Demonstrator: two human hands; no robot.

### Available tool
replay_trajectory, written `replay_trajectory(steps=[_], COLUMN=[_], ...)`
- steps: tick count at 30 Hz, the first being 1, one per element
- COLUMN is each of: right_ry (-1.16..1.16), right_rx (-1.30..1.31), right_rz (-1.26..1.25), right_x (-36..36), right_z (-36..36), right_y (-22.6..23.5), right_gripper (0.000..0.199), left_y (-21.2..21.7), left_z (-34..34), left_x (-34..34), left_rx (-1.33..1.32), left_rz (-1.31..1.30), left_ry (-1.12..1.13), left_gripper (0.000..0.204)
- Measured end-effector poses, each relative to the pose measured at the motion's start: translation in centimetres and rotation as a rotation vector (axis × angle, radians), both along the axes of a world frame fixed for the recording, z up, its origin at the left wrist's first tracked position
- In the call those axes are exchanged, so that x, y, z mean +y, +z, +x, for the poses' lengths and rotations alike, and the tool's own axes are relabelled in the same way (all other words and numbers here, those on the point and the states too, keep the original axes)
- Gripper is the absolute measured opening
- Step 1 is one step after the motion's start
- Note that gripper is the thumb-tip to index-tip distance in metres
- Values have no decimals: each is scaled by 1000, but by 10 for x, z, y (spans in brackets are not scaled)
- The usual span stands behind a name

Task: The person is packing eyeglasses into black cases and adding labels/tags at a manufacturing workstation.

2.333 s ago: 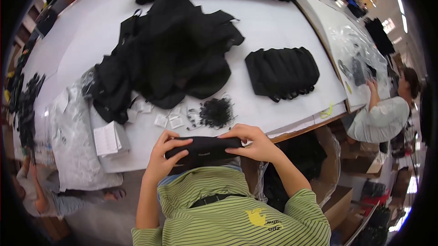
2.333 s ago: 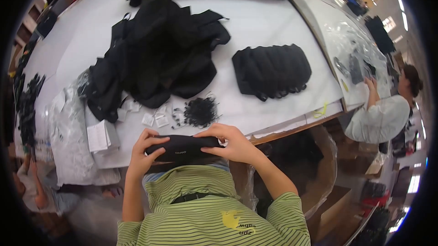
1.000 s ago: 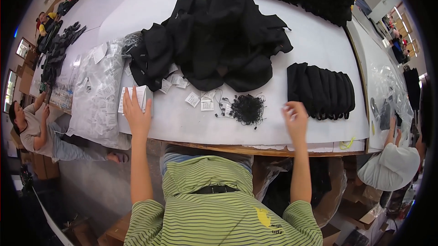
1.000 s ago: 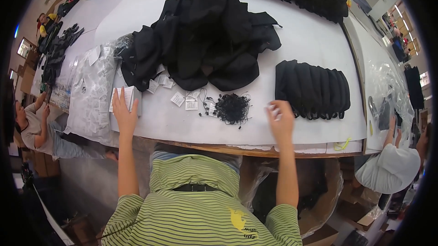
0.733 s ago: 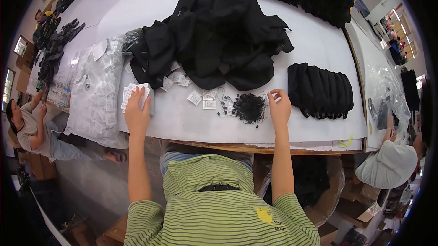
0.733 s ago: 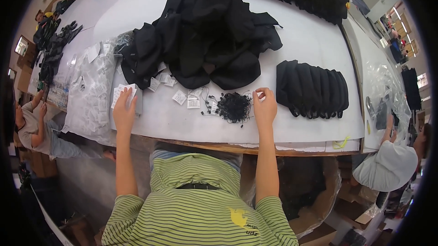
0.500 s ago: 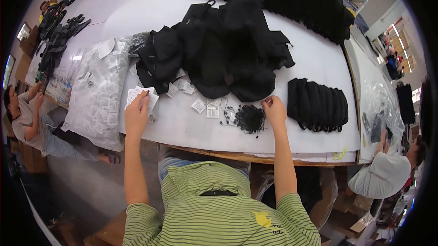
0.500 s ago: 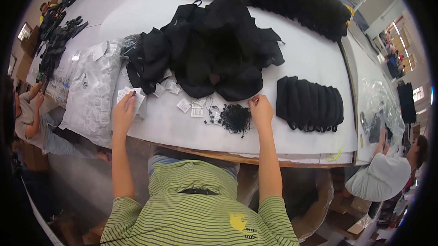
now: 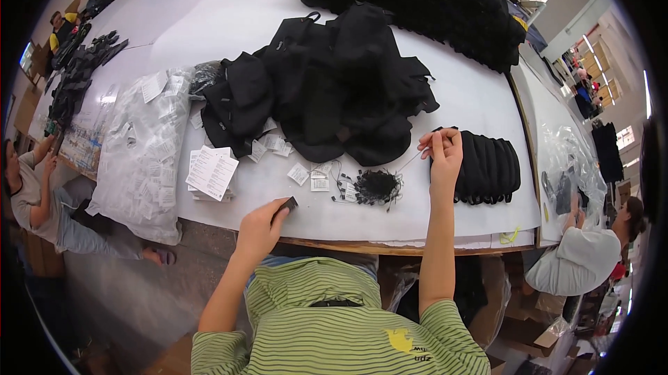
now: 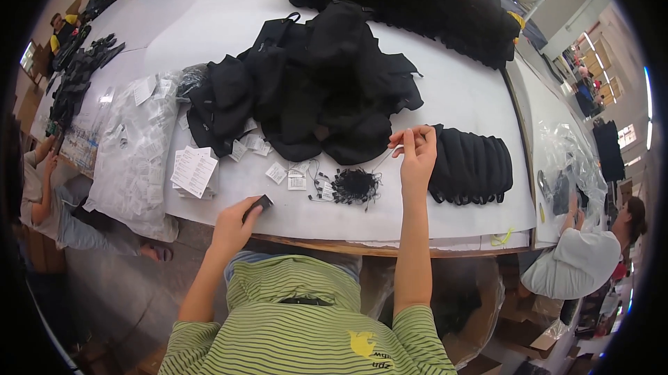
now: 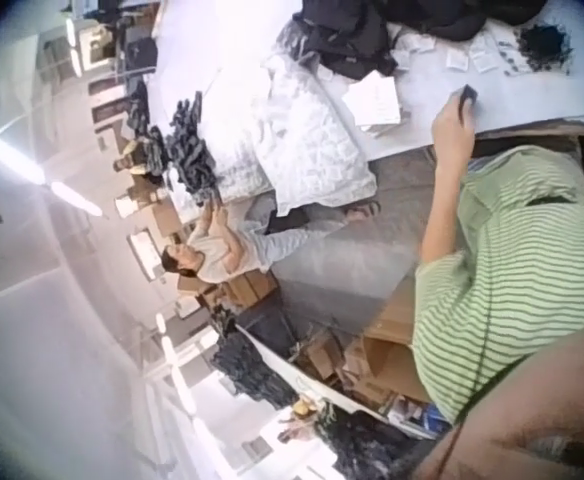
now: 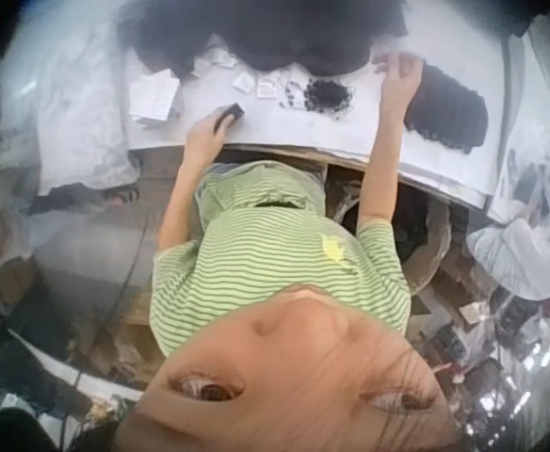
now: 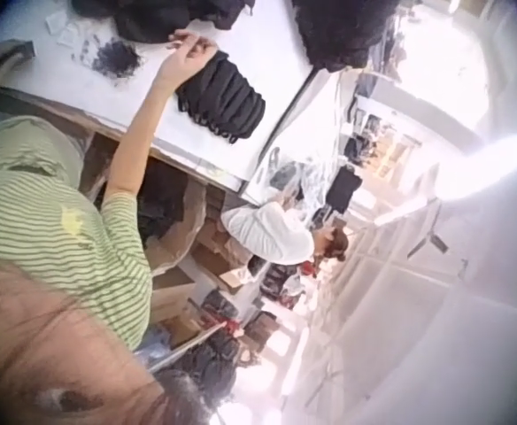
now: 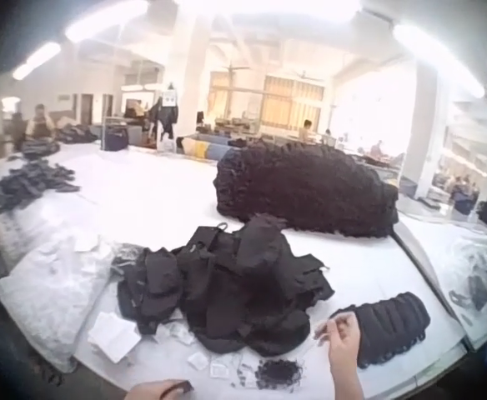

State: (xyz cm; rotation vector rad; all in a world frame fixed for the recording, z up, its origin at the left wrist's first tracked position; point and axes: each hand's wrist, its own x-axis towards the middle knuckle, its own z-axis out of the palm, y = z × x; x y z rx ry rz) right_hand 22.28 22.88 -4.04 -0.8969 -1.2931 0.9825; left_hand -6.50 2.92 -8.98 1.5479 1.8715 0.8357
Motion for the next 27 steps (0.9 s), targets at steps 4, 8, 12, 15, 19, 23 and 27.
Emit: replay_trajectory(steps=[4, 8, 12, 15, 19, 23, 27], right_ry=[34, 18, 178, 241, 51, 194, 196], right_rx=[-71, -193, -148, -292, -200, -386, -369], right_rz=[-41, 54, -7, -72, 193, -43, 25], right_x=[-6, -16, -10, -1, -26, -26, -43], right_z=[-6, -13, -14, -2, -18, -15, -28], right_y=[34, 71, 60, 43, 83, 64, 65], right_gripper=[12, 19, 25, 27, 27, 24, 22], left_y=[-6, -35, -44, -32, -27, -25, -3], left_z=[4, 7, 7, 6, 8, 7, 12], left_x=[9, 5, 0, 3, 1, 14, 32], left_rx=[-120, 224, 350, 296, 300, 342, 6], left_rz=[-269, 155, 285, 221, 224, 151, 261], left_ry=[21, -96, -230, -255, -243, -174, -60], left_gripper=[32, 34, 32, 32, 25, 21, 21])
